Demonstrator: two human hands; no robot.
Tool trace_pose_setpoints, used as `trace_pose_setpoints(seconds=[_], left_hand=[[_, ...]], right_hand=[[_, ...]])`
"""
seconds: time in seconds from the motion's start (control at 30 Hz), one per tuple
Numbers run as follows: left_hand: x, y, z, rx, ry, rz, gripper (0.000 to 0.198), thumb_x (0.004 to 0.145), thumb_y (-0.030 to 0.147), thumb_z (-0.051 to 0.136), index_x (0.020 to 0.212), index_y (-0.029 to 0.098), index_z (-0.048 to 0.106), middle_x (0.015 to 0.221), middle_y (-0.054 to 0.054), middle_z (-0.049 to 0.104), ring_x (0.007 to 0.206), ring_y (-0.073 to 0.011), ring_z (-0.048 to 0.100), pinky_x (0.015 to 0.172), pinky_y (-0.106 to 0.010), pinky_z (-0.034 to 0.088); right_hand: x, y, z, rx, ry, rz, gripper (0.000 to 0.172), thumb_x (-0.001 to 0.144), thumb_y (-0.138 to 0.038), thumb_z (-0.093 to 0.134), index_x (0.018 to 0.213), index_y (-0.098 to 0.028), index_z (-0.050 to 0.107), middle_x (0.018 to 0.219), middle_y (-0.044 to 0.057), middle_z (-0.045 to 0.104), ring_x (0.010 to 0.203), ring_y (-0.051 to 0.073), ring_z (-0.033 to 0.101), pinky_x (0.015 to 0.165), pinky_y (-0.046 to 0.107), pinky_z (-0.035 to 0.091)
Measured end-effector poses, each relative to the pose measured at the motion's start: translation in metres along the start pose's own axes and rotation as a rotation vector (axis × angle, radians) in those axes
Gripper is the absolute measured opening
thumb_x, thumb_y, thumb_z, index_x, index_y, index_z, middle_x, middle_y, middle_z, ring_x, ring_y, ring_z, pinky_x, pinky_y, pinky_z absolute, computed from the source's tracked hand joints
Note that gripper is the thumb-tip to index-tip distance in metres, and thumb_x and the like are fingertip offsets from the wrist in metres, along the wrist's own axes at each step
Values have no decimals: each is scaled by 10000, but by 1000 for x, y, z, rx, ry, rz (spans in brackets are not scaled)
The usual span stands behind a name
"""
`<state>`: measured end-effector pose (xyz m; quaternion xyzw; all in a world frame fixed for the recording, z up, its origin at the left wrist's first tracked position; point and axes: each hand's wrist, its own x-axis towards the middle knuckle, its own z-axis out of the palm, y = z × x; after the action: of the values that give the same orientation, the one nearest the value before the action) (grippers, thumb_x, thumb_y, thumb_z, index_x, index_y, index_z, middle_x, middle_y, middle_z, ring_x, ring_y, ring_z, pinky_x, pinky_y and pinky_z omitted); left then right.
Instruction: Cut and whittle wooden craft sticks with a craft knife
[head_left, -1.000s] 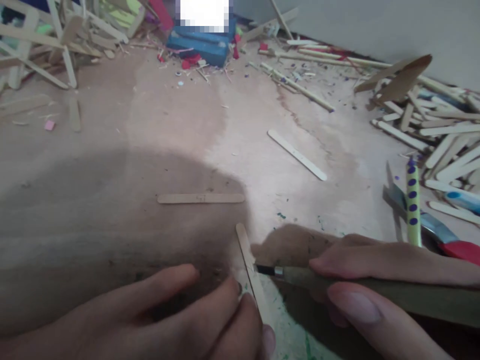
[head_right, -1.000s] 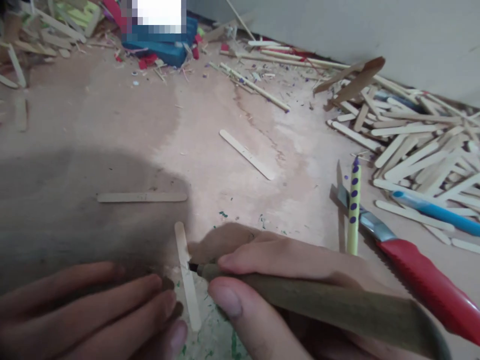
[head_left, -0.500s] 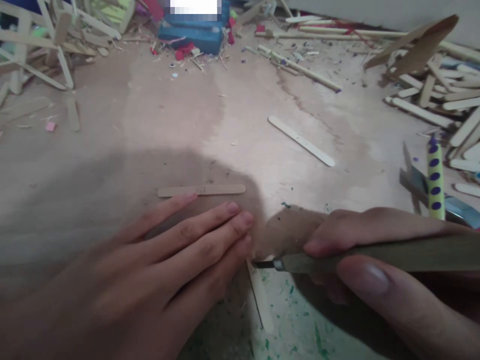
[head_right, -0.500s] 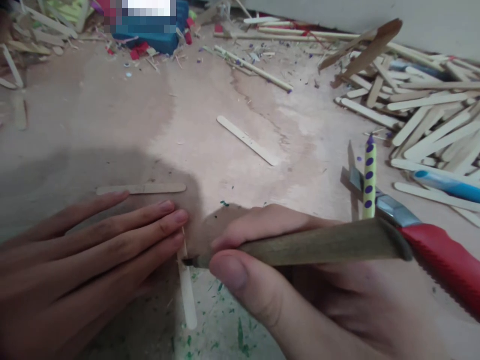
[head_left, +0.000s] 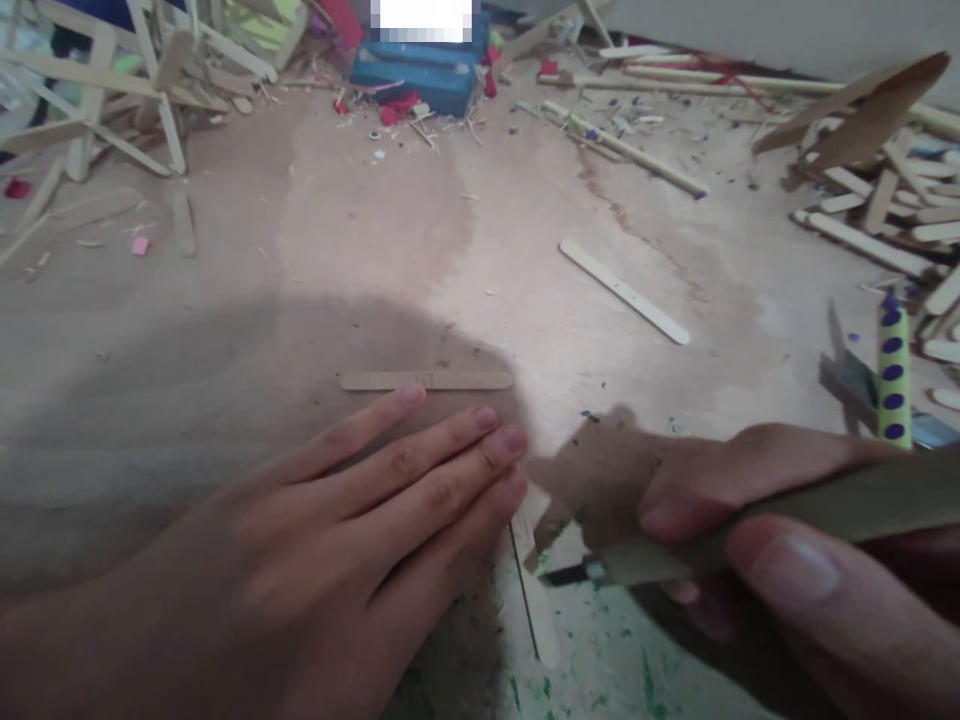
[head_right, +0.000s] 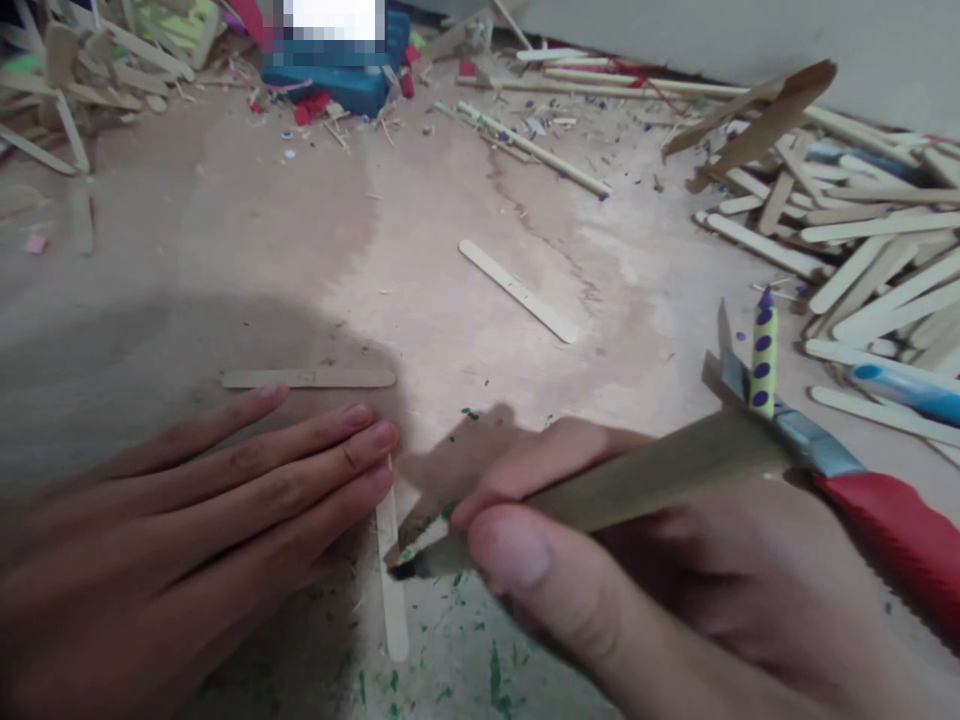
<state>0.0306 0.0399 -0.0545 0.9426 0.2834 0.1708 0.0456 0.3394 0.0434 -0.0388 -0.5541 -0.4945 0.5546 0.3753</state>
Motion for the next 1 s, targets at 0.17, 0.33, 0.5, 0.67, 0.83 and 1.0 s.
trace_pose_setpoints(seconds=[0.17, 0.33, 0.5, 0.67, 0.83, 1.0], left_hand=[[-1, -1, -1, -6, -6, -13, 555, 1253, 140, 429, 1765, 100, 639, 1911, -20, 636, 1868, -185, 484, 1647, -402, 162], [-4, 1, 1, -11, -1, -18, 572, 1258, 162, 420, 1789, 102, 624, 1939, -37, 601, 1891, -195, 443, 1650, -414, 171], [-7, 2, 5, -11, -13, -13, 582, 1272, 182, 397, 1811, 114, 607, 1970, -21, 556, 1919, -190, 384, 1651, -417, 144], [-4, 2, 1, -42, 13, -39, 564, 1267, 155, 415, 1782, 102, 639, 1938, -28, 596, 1887, -199, 456, 1641, -418, 165], [0, 4, -2, -82, 48, -63, 521, 1216, 112, 482, 1667, 113, 745, 1865, -7, 677, 1828, -202, 550, 1628, -379, 148], [-1, 10, 1, -81, 62, -106, 498, 1233, 114, 477, 1675, 140, 706, 1871, 10, 670, 1849, -169, 512, 1643, -375, 160]], right_hand=[[19, -11, 10, 101, 9, -7, 514, 700, -810, 1128, 948, -403, 935, 760, 85, 726, 800, 406, 782, 468, 445, 597], [29, -13, 14, 99, 0, 23, 569, 693, -844, 1113, 1004, -400, 943, 763, 83, 719, 813, 411, 783, 471, 447, 604], [16, 2, -2, 8, 11, -12, 545, 744, -807, 1121, 1055, -390, 959, 775, 71, 743, 763, 385, 784, 457, 431, 625], [-7, 8, -19, -333, 165, -81, 507, 944, -898, 958, 1014, -399, 903, 913, 47, 846, 605, 285, 766, 464, 383, 673], [4, -10, -4, -99, 94, 26, 575, 751, -806, 1132, 994, -328, 925, 847, 91, 793, 679, 330, 761, 456, 404, 636], [18, -18, 8, 70, 38, 75, 541, 703, -733, 1173, 946, -318, 924, 795, 82, 754, 725, 336, 747, 463, 392, 600]])
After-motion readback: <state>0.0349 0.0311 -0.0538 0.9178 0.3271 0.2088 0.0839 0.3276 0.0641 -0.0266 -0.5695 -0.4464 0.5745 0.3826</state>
